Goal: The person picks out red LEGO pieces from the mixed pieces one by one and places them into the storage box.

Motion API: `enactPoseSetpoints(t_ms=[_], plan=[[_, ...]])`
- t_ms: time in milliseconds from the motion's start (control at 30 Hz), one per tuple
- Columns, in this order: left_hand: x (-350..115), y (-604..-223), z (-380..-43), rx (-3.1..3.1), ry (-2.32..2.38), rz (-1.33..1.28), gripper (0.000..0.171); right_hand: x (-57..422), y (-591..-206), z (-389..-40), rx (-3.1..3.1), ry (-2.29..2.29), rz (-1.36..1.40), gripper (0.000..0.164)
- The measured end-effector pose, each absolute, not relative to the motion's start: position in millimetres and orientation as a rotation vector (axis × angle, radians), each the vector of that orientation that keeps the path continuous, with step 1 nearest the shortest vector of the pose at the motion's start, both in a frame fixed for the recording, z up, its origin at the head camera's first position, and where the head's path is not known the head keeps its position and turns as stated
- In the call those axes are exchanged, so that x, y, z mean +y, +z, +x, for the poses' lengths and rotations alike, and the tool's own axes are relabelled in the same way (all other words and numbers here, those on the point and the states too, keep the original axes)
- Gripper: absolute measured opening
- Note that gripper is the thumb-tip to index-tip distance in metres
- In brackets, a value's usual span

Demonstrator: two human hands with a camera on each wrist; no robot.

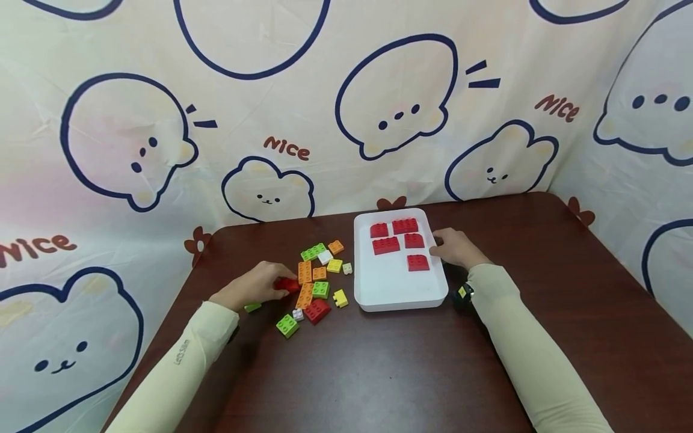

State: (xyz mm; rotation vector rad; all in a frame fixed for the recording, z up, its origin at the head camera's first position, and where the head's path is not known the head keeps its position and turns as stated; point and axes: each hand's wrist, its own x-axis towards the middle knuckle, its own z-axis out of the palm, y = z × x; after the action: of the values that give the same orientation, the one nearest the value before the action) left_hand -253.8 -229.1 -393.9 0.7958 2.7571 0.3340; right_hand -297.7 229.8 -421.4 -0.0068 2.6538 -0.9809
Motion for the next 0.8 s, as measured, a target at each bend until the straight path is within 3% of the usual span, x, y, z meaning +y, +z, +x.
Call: enactPoseSetpoints(t_ms=[800], plan=[[-201, -374, -258, 2.792, 0.406, 1.015, 0.042, 230, -422, -297, 2.653, -0.991, -0.002, 0.062]])
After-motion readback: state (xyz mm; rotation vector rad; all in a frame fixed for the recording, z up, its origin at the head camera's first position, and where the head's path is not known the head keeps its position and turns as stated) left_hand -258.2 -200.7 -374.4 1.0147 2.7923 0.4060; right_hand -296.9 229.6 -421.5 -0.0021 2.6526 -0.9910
